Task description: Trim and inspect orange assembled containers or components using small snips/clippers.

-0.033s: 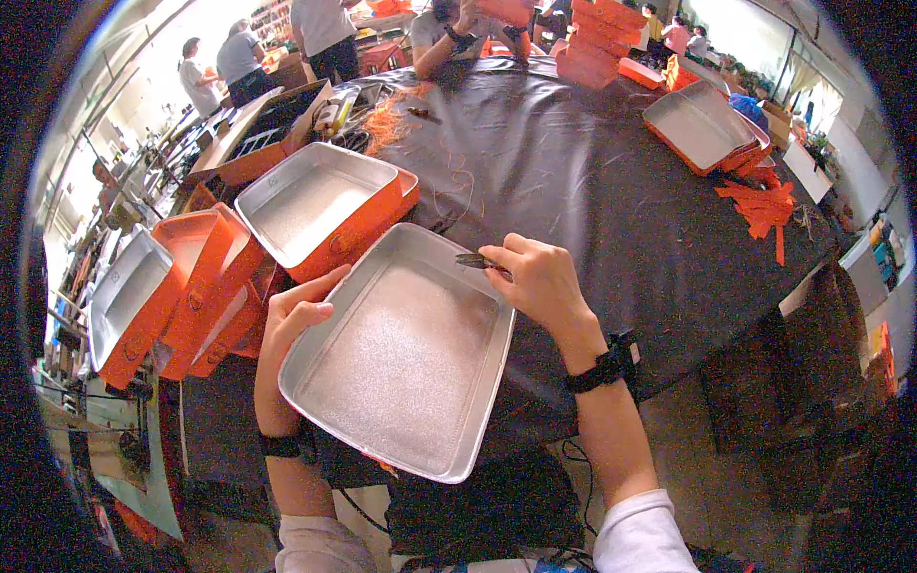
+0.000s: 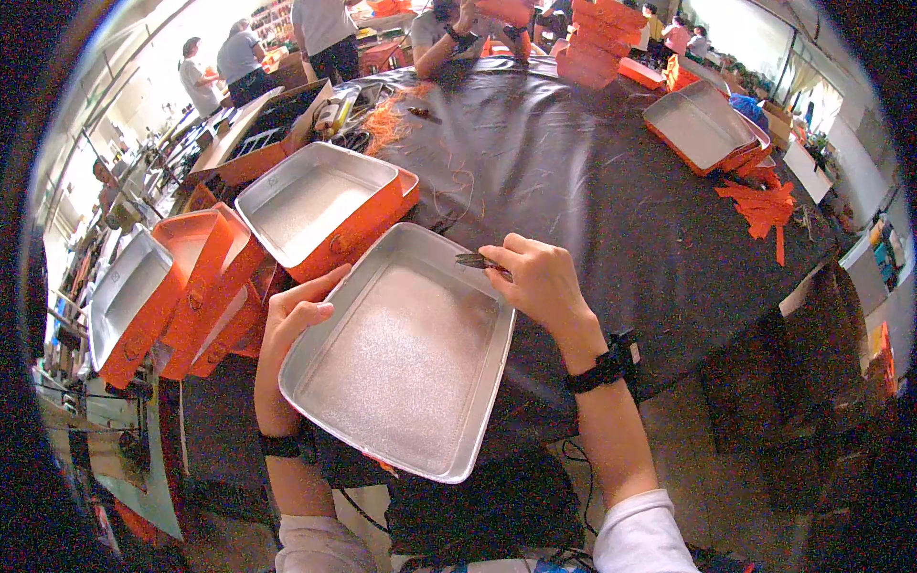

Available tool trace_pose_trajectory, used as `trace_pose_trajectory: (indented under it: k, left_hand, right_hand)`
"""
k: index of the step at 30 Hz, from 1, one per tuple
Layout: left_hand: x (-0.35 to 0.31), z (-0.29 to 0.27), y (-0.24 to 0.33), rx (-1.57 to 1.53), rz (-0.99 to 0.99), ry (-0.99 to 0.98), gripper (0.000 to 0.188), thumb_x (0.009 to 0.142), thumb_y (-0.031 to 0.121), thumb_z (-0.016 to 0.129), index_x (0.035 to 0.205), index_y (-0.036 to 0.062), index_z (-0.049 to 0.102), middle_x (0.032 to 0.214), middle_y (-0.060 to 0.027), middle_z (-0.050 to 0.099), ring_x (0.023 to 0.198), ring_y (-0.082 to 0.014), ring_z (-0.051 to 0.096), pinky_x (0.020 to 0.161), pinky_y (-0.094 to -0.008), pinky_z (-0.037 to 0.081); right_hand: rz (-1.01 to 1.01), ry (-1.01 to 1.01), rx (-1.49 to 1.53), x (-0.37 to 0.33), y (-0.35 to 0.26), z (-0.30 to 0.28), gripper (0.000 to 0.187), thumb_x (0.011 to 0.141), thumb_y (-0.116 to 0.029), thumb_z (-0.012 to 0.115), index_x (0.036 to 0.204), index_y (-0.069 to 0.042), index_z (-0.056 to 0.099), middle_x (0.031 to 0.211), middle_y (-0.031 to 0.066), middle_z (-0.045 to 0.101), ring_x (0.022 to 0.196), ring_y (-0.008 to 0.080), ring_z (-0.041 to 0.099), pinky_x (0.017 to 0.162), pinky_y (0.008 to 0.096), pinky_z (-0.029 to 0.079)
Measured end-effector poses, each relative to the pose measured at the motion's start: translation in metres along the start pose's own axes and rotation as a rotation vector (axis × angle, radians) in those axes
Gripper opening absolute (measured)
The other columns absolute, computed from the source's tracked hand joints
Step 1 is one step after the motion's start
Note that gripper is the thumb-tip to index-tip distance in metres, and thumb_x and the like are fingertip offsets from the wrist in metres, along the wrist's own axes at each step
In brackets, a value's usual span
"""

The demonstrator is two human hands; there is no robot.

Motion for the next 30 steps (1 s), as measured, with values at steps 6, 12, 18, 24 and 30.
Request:
trace_pose_trajectory:
  k: [6, 12, 18, 24, 30]
  left_hand:
    - [0.001, 0.001, 0.000, 0.008, -0.012, -0.010, 0.060, 0.081, 0.016, 0.067, 0.134, -0.0107, 0.062, 0.114, -0.0182, 0.073, 0.092, -0.0157, 0.070, 0.083, -0.0248, 0.053]
    - [0.002, -0.004, -0.006, 0.000, -0.002, -0.003, 0.060, 0.081, 0.017, 0.068, 0.134, -0.0094, 0.063, 0.116, -0.0175, 0.073, 0.092, -0.0156, 0.070, 0.084, -0.0248, 0.053]
    - [0.004, -0.003, -0.006, 0.043, 0.004, -0.040, 0.061, 0.081, 0.018, 0.071, 0.135, -0.0069, 0.063, 0.116, -0.0159, 0.073, 0.093, -0.0141, 0.070, 0.084, -0.0245, 0.053]
    - [0.004, -0.006, -0.007, 0.055, 0.017, -0.029, 0.061, 0.081, 0.018, 0.071, 0.135, -0.0070, 0.063, 0.117, -0.0155, 0.073, 0.094, -0.0141, 0.069, 0.084, -0.0243, 0.053]
    - [0.005, -0.004, -0.006, 0.051, 0.022, -0.038, 0.061, 0.081, 0.019, 0.071, 0.135, -0.0071, 0.063, 0.116, -0.0161, 0.073, 0.092, -0.0144, 0.069, 0.084, -0.0245, 0.053]
  right_hand:
    - [0.007, -0.017, -0.013, 0.000, 0.001, 0.000, 0.021, 0.082, -0.019, 0.078, 0.102, -0.011, 0.078, 0.081, 0.0054, 0.065, 0.072, 0.0254, 0.069, 0.066, 0.0370, 0.056]
    - [0.017, -0.036, -0.026, 0.000, 0.001, 0.004, 0.020, 0.083, -0.021, 0.076, 0.101, -0.012, 0.077, 0.084, 0.0052, 0.067, 0.077, 0.0261, 0.070, 0.069, 0.0377, 0.057]
    - [0.003, 0.001, -0.022, -0.001, 0.003, 0.001, 0.019, 0.083, -0.018, 0.078, 0.100, -0.010, 0.078, 0.081, 0.0050, 0.067, 0.069, 0.0255, 0.068, 0.065, 0.0362, 0.055]
    - [0.074, 0.067, 0.024, 0.000, 0.012, -0.002, 0.021, 0.082, -0.017, 0.079, 0.102, -0.009, 0.078, 0.081, 0.0056, 0.069, 0.065, 0.0234, 0.069, 0.061, 0.0330, 0.054]
    - [0.111, 0.008, 0.073, -0.001, 0.015, -0.002, 0.023, 0.082, -0.021, 0.078, 0.104, -0.015, 0.077, 0.083, 0.0047, 0.069, 0.073, 0.0272, 0.071, 0.066, 0.0382, 0.057]
Point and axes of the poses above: each hand's wrist, its own x-axis towards the middle knuckle, its own z-axis out of the palm, y = z × x, the point moved 6 cm from there along x, towards the middle knuckle
